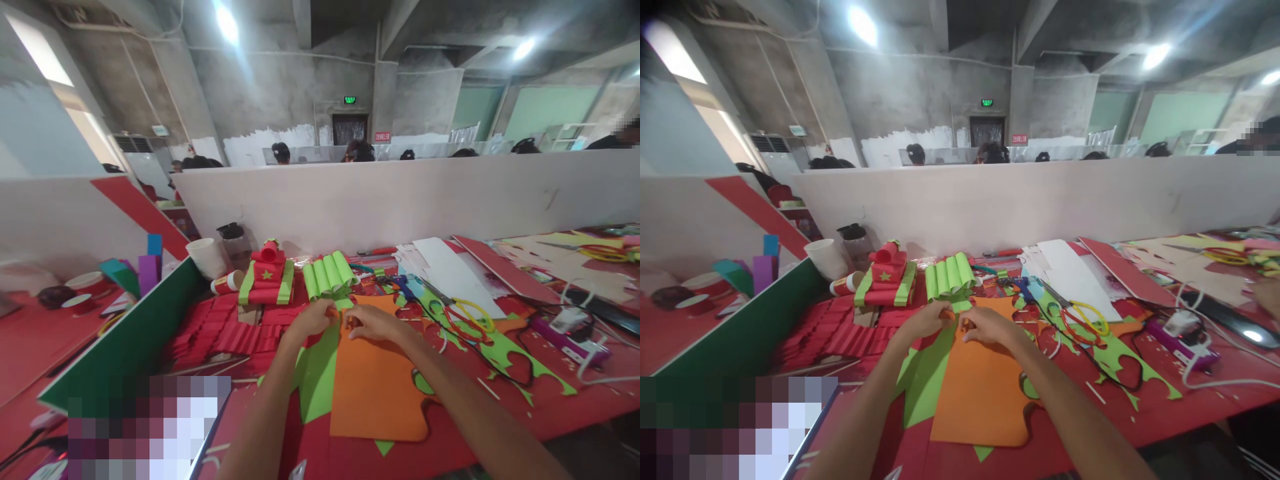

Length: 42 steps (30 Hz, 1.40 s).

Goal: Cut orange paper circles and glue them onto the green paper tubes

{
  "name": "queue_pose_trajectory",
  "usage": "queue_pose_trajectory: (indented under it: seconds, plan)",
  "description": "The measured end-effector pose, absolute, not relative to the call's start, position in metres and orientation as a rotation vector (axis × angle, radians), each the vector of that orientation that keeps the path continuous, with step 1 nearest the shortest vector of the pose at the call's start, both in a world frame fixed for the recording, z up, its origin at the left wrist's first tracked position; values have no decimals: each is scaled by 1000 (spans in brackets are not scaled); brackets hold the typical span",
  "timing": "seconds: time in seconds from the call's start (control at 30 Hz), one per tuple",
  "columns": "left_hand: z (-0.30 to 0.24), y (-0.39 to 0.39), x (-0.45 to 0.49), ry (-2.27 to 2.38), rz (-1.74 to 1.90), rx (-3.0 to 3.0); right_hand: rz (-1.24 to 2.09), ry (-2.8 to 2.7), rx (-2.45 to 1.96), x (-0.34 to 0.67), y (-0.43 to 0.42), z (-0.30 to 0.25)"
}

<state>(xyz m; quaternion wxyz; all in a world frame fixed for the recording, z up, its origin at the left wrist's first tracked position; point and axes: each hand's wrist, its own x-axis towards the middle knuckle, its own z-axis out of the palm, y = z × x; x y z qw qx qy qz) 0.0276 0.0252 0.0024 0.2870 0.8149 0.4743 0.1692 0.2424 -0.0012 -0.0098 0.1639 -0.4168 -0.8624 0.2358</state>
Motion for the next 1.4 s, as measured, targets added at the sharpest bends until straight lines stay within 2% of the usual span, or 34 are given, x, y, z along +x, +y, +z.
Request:
queue_pose_trajectory:
  seconds: [0.43,0.77,1.4]
  plan:
    - [7,20,34,1200,471,2135,716,-2151,-1185,254,-5,3]
    - [1,19,39,1197,515,2148,1078,-1900,-1270,269,-4,1]
    - [-16,26,43,1274,478,2136,598,-2038,-1356,298,14,7]
